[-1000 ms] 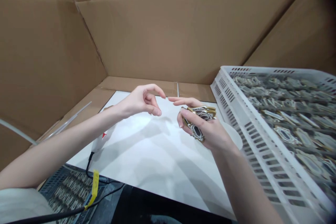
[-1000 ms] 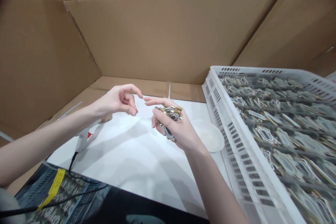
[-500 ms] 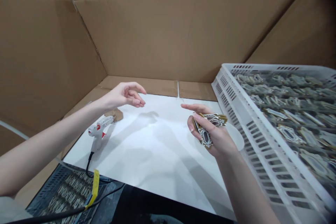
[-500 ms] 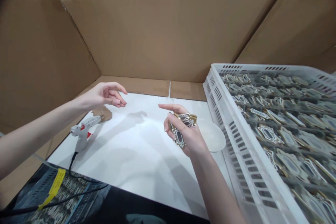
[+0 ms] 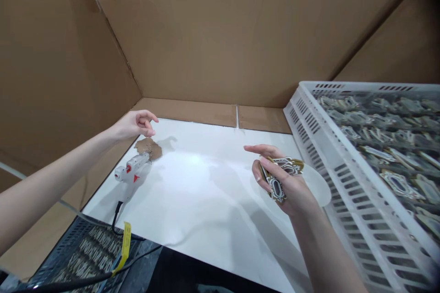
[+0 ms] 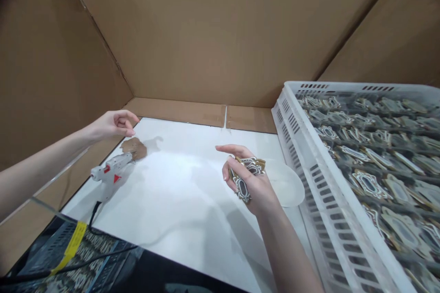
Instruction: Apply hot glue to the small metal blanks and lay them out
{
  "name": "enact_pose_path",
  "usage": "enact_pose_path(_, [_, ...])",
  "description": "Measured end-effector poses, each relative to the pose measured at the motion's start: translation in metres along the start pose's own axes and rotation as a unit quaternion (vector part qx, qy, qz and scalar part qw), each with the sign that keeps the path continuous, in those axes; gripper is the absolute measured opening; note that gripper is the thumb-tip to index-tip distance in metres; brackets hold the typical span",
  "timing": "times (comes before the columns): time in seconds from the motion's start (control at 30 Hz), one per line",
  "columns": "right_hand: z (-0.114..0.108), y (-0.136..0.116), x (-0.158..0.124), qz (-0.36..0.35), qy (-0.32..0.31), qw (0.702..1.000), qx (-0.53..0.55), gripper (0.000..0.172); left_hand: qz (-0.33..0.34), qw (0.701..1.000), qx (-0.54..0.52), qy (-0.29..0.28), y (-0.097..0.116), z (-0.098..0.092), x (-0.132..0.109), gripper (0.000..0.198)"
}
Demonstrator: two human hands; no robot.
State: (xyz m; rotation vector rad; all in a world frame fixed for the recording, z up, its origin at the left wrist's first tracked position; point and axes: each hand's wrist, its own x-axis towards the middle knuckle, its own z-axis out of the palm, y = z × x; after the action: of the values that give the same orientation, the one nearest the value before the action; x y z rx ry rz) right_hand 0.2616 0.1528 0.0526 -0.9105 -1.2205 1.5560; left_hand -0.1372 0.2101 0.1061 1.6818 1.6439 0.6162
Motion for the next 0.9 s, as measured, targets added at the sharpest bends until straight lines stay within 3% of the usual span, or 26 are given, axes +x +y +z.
enact_pose_path(0.2, [-0.004,0.008,0.002,0.016,-0.005,1.0,0.001,0.027,-0.061,0.996,-0.063,-0.014,-0.03,-0.012,0.006,0.057])
enact_pose_path(0.47, [-0.005,0.01,0.003,0.026,-0.005,1.0,0.012,0.025,-0.053,0.998,0.018,-0.005,-0.057,-0.012,0.015,0.056])
enact_pose_path(0.7, [-0.009,0.017,0.005,0.037,0.023,0.999,0.018,0.024,-0.051,0.995,0.001,-0.086,-0.078,-0.009,0.017,0.052])
enact_pose_path(0.9, [-0.009,0.018,0.005,0.033,0.032,0.999,0.024,0.025,-0.035,0.993,0.107,-0.046,-0.083,-0.01,0.018,0.055])
